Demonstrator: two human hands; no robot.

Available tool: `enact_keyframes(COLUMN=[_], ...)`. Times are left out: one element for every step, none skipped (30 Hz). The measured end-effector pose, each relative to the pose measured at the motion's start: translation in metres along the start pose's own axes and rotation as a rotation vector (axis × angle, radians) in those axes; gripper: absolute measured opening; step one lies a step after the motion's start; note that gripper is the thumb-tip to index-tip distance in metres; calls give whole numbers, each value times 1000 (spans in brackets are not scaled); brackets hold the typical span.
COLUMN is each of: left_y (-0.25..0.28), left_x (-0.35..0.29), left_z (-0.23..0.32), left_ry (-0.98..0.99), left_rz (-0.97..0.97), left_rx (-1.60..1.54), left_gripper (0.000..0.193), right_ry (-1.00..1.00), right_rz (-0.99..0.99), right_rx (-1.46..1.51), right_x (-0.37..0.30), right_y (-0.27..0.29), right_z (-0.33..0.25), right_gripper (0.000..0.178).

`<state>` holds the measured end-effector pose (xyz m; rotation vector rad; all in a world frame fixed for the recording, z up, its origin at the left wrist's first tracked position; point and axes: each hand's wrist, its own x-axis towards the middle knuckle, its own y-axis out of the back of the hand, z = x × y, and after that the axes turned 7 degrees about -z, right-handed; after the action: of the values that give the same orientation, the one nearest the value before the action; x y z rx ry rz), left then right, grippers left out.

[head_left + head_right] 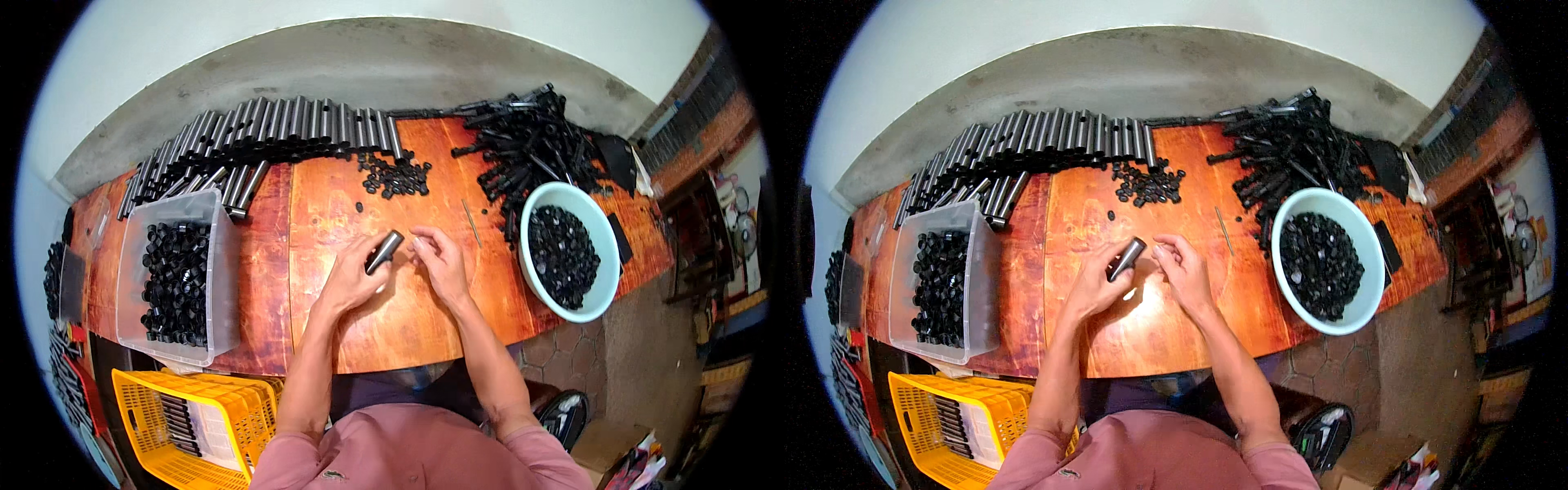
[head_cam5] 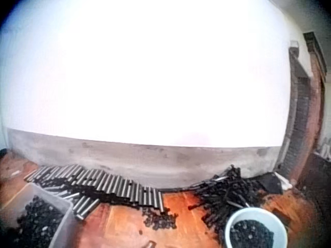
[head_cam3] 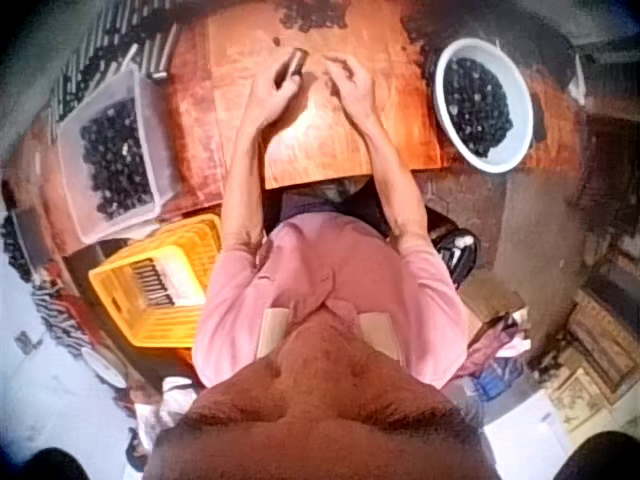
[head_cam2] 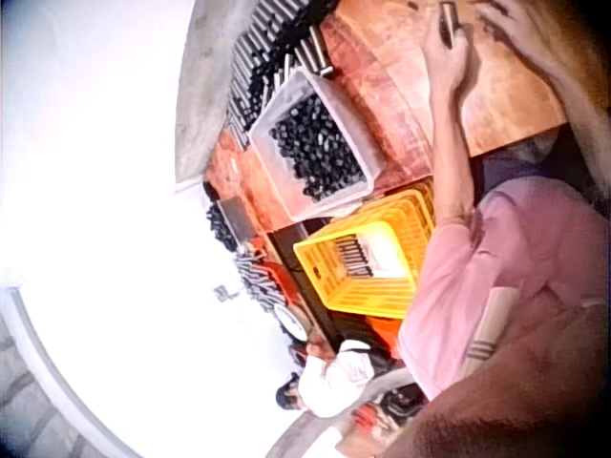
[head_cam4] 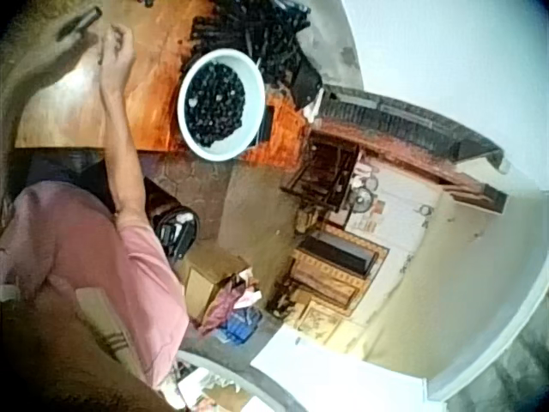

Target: The person repeatedly picks up small black plastic caps and inserts them into metal rods, then places the assembled units into a yellow basket. The person works at a wooden table with bins of parts and a bowl of caps nearby.

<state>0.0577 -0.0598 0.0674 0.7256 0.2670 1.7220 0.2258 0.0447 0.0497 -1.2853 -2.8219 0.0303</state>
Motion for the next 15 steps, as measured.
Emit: enact_keyframes(left_y=[-1,-3,-5,-6,-8,-10,-13,-16,-17,-19,-21,-22,-23,-24,-23], left_x=[-4,-8,-14,-18,-22,-25,-29,-32,-34,-35,-36,-37,-38,-38,-38], left_z=[7,17,26,34,39,41,40,39,38,35,32,30,30,31,31], left_ry=[-29,11,54,96,109,110,111,111,113,111,109,110,128,133,138], left_rz=[-27,-74,-116,-159,-188,-187,-186,-185,-184,-188,-192,-193,-196,-201,-204], left_rx=[60,88,123,158,213,245,277,309,282,288,293,298,277,274,271], left_gripper=[49,49,49,49,46,45,44,44,43,44,44,45,46,47,47], right_ry=[7,14,14,-14,-42,-69,-80,-83,-87,-90,-95,-89,-83,-76,-74], right_rz=[-37,-74,-116,-169,-223,-279,-309,-323,-335,-346,-369,-361,-353,-345,-343], right_rx=[-5,-9,-124,-197,-270,-344,-360,-302,-247,-192,-122,-105,-88,-72,-66], right_x=[-2,-4,-5,-7,-9,-11,-12,-13,-14,-15,-15,-16,-16,-17,-17], right_y=[2,5,8,10,12,14,15,16,19,20,22,22,21,21,20], right_z=[-4,-8,-10,-13,-19,-21,-18,-13,-7,-2,4,8,10,12,12], right_gripper=[30,29,27,26,25,24,22,21,21,20,20,19,19,19,19])
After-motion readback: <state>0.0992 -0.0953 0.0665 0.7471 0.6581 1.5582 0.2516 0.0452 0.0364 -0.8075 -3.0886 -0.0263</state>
